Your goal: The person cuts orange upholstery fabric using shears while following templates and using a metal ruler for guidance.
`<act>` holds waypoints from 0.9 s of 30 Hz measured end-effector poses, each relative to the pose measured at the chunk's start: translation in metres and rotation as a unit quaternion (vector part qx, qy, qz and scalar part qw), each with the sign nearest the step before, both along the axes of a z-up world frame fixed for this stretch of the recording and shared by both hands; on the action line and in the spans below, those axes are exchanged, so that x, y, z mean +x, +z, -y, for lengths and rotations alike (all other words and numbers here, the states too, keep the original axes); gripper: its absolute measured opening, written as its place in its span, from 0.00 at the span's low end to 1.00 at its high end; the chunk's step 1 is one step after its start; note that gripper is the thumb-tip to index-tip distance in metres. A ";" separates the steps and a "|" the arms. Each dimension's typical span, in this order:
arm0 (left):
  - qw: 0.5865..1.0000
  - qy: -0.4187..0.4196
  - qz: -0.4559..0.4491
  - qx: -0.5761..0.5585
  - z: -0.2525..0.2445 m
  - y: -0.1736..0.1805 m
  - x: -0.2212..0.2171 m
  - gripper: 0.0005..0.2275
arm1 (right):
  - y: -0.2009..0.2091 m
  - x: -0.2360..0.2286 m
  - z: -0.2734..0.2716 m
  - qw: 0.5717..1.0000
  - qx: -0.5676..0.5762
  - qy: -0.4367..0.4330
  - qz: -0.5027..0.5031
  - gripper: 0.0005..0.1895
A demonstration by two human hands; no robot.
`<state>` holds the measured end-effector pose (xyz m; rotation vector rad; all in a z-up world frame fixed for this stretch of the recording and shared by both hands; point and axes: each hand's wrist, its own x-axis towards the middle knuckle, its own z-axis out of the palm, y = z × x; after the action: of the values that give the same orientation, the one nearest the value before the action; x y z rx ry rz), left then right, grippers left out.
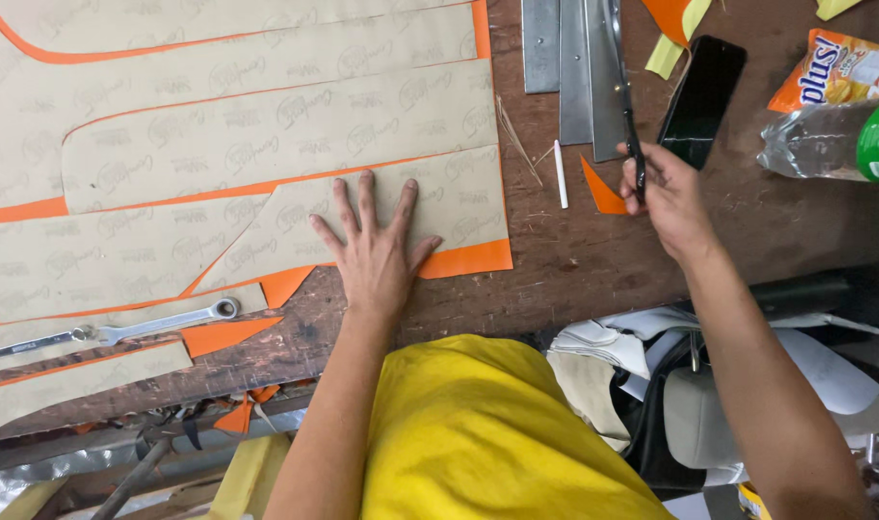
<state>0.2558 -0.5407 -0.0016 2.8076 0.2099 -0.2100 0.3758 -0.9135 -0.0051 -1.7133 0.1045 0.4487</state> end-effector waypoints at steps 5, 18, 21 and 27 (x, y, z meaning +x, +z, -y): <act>1.000 0.003 0.010 -0.003 0.000 0.000 0.001 0.35 | -0.007 0.017 0.005 0.988 -0.149 -0.024 0.044 0.15; 0.995 0.066 0.067 -0.045 -0.019 0.002 0.048 0.29 | -0.027 0.032 -0.014 0.781 -0.595 0.038 0.184 0.25; 0.995 0.064 0.066 -0.031 -0.029 -0.004 0.056 0.27 | -0.007 0.039 -0.019 0.739 -0.646 0.094 0.170 0.22; 0.996 0.066 0.056 -0.018 -0.033 -0.006 0.061 0.25 | 0.034 0.063 -0.060 0.804 -0.506 0.075 0.305 0.19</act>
<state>0.3170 -0.5072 -0.0079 2.7461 0.3587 -0.0245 0.4391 -0.8535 0.0291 -2.8625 -0.3283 -0.1341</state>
